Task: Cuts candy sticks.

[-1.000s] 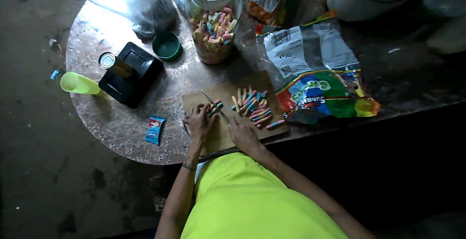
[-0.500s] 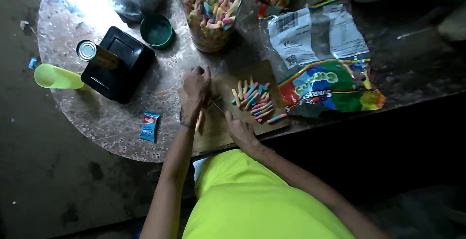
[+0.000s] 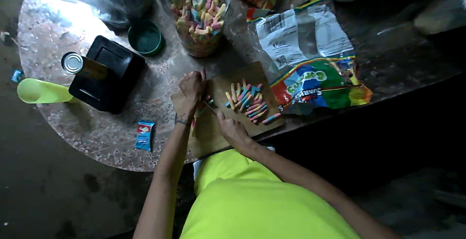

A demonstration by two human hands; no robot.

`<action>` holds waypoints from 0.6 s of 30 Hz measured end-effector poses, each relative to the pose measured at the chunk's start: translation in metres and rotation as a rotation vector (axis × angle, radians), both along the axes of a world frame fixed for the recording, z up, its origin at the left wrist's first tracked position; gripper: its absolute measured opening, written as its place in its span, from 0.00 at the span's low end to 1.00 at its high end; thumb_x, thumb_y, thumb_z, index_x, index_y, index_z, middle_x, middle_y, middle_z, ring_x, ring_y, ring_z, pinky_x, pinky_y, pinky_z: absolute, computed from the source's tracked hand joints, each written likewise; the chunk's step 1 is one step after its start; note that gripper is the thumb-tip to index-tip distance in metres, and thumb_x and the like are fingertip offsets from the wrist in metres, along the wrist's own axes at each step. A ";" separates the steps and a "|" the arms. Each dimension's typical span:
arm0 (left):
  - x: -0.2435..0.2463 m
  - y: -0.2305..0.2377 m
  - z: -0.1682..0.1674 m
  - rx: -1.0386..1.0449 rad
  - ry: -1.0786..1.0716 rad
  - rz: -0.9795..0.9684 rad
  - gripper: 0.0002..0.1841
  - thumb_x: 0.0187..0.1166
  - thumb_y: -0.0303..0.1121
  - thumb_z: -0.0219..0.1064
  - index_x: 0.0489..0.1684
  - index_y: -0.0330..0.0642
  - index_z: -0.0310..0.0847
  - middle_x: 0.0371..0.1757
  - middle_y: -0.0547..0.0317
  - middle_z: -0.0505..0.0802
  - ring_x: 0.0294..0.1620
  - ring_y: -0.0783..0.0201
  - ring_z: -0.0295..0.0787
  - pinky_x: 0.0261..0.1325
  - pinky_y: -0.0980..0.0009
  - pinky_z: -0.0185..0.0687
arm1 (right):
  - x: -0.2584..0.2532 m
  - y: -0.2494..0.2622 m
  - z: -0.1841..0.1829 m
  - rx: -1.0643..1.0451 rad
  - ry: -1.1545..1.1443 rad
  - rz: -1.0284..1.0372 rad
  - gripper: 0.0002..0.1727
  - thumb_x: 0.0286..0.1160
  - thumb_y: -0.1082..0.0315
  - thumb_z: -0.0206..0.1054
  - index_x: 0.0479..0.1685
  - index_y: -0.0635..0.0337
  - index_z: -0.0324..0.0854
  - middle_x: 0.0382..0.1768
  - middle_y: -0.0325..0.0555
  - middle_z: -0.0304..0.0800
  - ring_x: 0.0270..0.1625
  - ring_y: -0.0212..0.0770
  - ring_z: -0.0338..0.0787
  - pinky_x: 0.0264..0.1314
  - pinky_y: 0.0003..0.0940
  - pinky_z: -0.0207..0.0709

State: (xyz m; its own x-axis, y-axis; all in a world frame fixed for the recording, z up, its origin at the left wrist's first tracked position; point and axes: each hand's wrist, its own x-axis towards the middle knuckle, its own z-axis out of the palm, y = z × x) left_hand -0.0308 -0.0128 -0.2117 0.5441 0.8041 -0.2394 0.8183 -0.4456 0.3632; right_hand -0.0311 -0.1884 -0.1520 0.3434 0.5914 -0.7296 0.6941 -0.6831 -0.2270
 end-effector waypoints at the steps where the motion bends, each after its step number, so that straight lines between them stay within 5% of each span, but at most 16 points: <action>1: -0.001 0.001 -0.001 0.000 -0.007 -0.003 0.34 0.92 0.55 0.45 0.33 0.34 0.88 0.43 0.38 0.94 0.54 0.38 0.91 0.54 0.38 0.78 | -0.001 0.001 0.001 -0.010 0.002 0.001 0.24 0.93 0.73 0.45 0.86 0.63 0.58 0.52 0.68 0.90 0.60 0.68 0.91 0.60 0.58 0.83; 6: -0.005 0.001 0.001 0.031 -0.027 -0.030 0.34 0.92 0.54 0.46 0.27 0.34 0.86 0.37 0.39 0.93 0.49 0.40 0.92 0.49 0.39 0.78 | -0.008 0.000 -0.015 0.050 -0.046 -0.010 0.24 0.93 0.74 0.45 0.85 0.64 0.62 0.49 0.69 0.91 0.56 0.69 0.92 0.55 0.59 0.84; 14: 0.003 0.011 0.010 -0.037 0.099 -0.093 0.32 0.91 0.54 0.48 0.34 0.36 0.88 0.43 0.40 0.94 0.55 0.40 0.91 0.54 0.39 0.79 | -0.006 0.016 -0.006 0.007 0.026 -0.060 0.26 0.95 0.71 0.44 0.90 0.61 0.55 0.57 0.68 0.88 0.64 0.67 0.89 0.64 0.58 0.81; 18: 0.003 0.017 0.007 -0.039 0.114 -0.159 0.33 0.92 0.54 0.47 0.36 0.32 0.88 0.44 0.36 0.94 0.58 0.39 0.89 0.70 0.41 0.71 | -0.005 0.017 -0.004 0.043 0.020 -0.056 0.23 0.96 0.69 0.43 0.85 0.64 0.60 0.55 0.69 0.89 0.62 0.68 0.90 0.61 0.59 0.82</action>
